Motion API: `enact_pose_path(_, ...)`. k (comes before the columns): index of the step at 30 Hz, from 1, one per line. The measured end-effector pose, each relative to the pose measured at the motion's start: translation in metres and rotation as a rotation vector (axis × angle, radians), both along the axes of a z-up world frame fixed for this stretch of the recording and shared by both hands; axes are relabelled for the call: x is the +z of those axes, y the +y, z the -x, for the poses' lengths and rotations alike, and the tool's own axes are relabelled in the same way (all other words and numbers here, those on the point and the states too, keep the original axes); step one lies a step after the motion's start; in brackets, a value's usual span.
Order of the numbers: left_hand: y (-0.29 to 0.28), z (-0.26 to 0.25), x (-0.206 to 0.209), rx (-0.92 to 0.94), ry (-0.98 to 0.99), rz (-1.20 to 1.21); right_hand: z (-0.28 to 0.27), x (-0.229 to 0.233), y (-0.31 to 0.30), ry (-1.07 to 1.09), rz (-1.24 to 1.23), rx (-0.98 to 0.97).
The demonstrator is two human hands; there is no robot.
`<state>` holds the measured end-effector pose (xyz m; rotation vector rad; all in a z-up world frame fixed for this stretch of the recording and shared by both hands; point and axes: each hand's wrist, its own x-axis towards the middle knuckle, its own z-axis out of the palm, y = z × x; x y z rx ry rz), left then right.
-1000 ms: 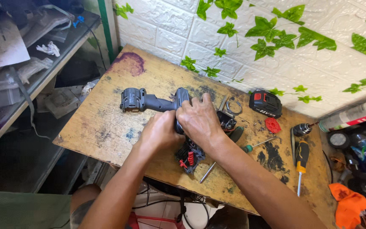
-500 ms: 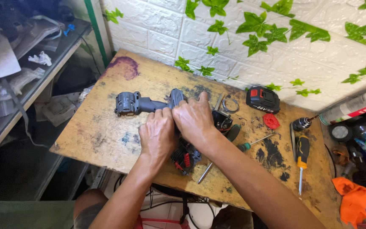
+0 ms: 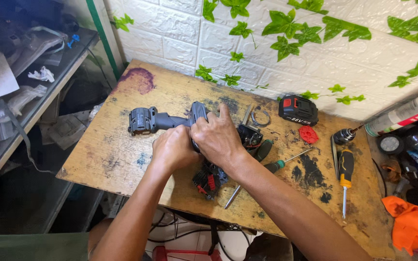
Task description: The person assembles a cordless drill by hand, inserting the motor and gear assembly into the main body and aligning internal components. They use a screwdriver to tighten screws and secure the parts together on a cluttered workbench.
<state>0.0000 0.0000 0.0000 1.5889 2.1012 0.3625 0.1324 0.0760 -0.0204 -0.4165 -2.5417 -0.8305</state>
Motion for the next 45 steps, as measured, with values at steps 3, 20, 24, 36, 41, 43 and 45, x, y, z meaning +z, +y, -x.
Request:
enact_pose_path(3, -0.004, -0.002, 0.023, -0.025, 0.006, 0.072, -0.001, 0.002, -0.002, 0.008, 0.033, -0.005)
enact_pose_path(20, 0.003, -0.018, -0.029, 0.001, 0.313, -0.220, 0.004, 0.018, -0.002, -0.290, 0.454, -0.352)
enact_pose_path(24, 0.000, -0.015, -0.002, 0.016, 0.201, -0.116, -0.002, 0.025, -0.011, -0.139, 0.229, -0.219)
enact_pose_path(36, 0.011, 0.004, 0.010, -0.081, -0.064, 0.017, -0.004, 0.007, -0.001, 0.156, -0.167, 0.084)
enact_pose_path(41, 0.012, -0.001, 0.009, -0.098, -0.014, -0.011, -0.001, 0.008, -0.001, 0.135, -0.201, 0.059)
enact_pose_path(43, 0.009, -0.005, 0.013, -0.088, 0.006, -0.010, -0.002, 0.010, -0.001, 0.138, -0.218, 0.062)
enact_pose_path(45, 0.010, -0.006, 0.015, -0.025, 0.035, 0.009, -0.003, 0.014, -0.001, 0.070, -0.157, 0.041)
